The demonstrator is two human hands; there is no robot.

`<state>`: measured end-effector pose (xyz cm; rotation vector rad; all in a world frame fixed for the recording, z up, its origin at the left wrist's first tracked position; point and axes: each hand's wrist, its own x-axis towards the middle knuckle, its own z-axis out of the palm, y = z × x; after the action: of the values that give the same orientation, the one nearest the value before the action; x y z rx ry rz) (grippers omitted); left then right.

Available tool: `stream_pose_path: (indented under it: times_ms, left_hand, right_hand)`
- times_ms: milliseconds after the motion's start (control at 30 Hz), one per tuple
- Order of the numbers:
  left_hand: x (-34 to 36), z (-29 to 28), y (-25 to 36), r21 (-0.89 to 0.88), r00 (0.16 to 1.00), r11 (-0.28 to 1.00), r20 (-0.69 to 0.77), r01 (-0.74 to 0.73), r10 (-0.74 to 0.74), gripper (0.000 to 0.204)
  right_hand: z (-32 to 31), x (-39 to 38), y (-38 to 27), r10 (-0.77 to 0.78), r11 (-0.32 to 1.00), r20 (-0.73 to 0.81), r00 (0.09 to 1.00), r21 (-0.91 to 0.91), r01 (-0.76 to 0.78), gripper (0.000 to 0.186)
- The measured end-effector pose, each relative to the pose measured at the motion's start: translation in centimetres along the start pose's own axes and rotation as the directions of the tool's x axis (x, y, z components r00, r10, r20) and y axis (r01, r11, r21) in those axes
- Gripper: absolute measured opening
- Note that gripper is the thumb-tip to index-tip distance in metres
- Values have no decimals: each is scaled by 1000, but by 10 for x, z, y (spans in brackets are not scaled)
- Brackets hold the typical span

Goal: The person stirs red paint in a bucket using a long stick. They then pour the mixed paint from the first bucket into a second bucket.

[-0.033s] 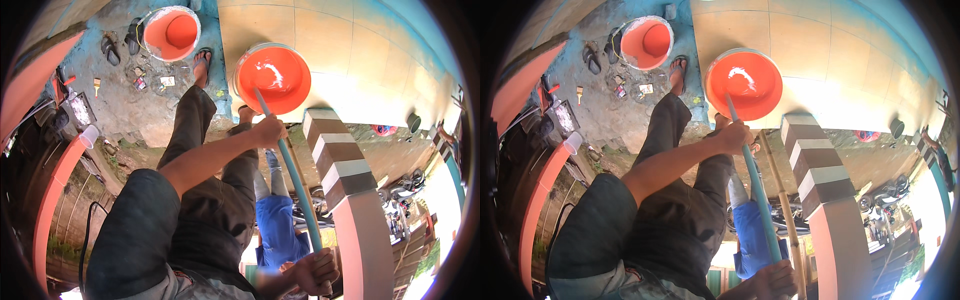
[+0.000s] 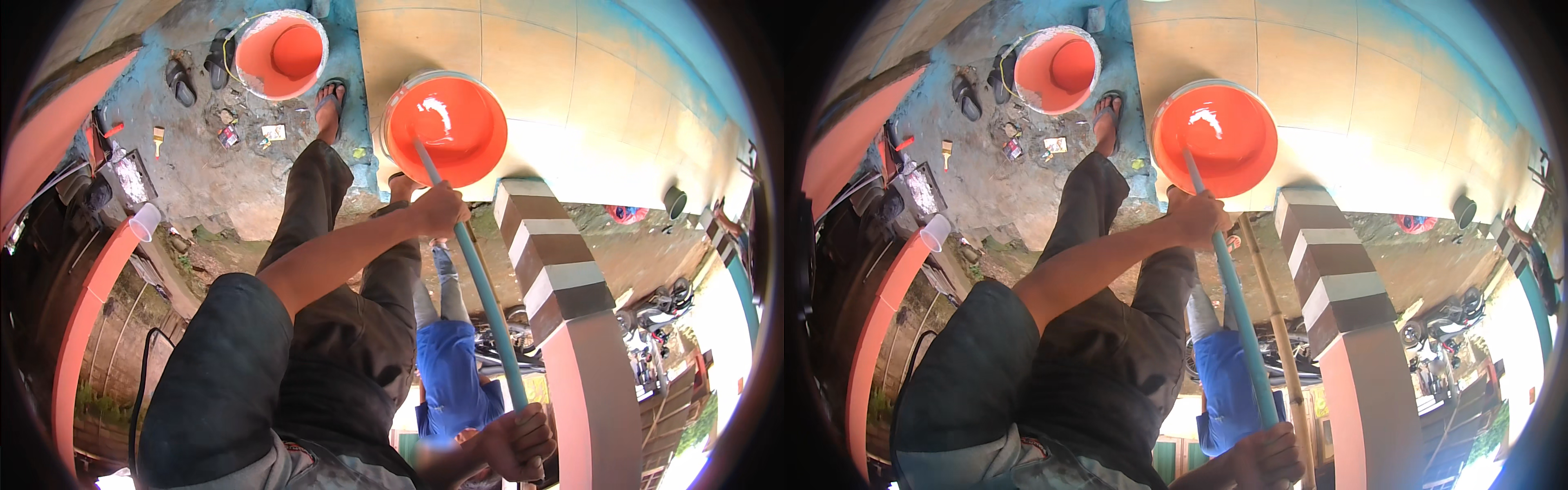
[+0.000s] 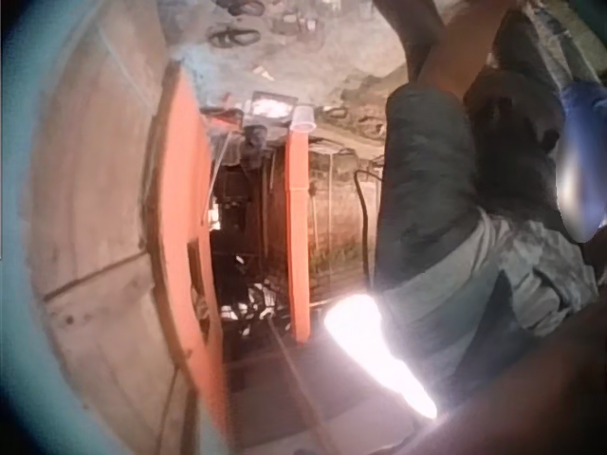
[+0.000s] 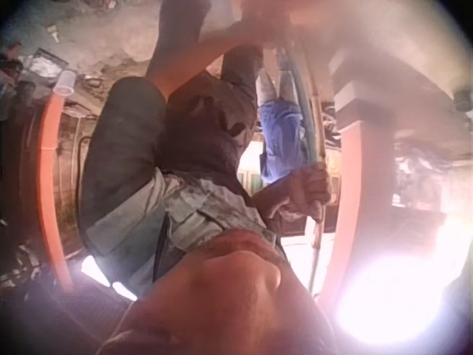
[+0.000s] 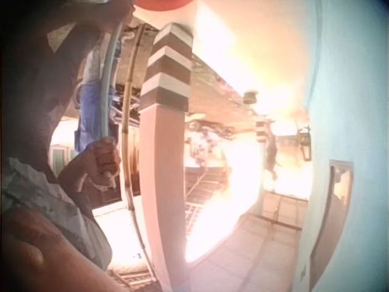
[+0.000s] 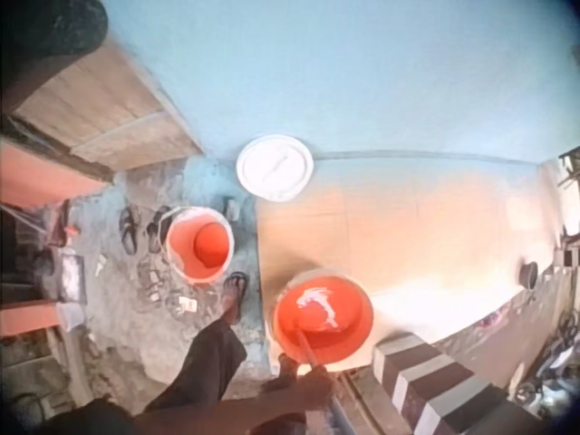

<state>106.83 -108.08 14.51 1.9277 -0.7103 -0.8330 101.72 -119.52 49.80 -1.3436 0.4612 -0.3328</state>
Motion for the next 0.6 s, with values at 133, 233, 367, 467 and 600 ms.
stream_pose_path:
  times_ms: [133, 233, 367, 467, 600]
  left_hand:
    - [26, -13, -22, 91, 974, 995, -218, -46, 65, 16]
    - [63, -6, -16, 112, 924, 986, -349, -126, 157, 16]
    - [85, 19, 1, -48, 906, 976, -383, -214, 180, 20]
    - [67, 47, 19, -143, 937, 968, -313, -206, 153, 20]
    - [26, 62, 14, -72, 985, 994, -159, -84, 71, 18]
  right_hand:
    - [-3, 3, 17, -63, 998, -150, 987, 7, 65, 23]
    - [9, -13, 19, -106, 930, -181, 978, -367, 32, 24]
    - [2, -21, -7, -19, 890, -62, 998, -455, -11, 28]
    - [-5, -27, -12, -54, 904, -138, 989, -427, -11, 28]
    - [-10, -27, -13, 2, 963, -210, 978, -264, -59, 29]
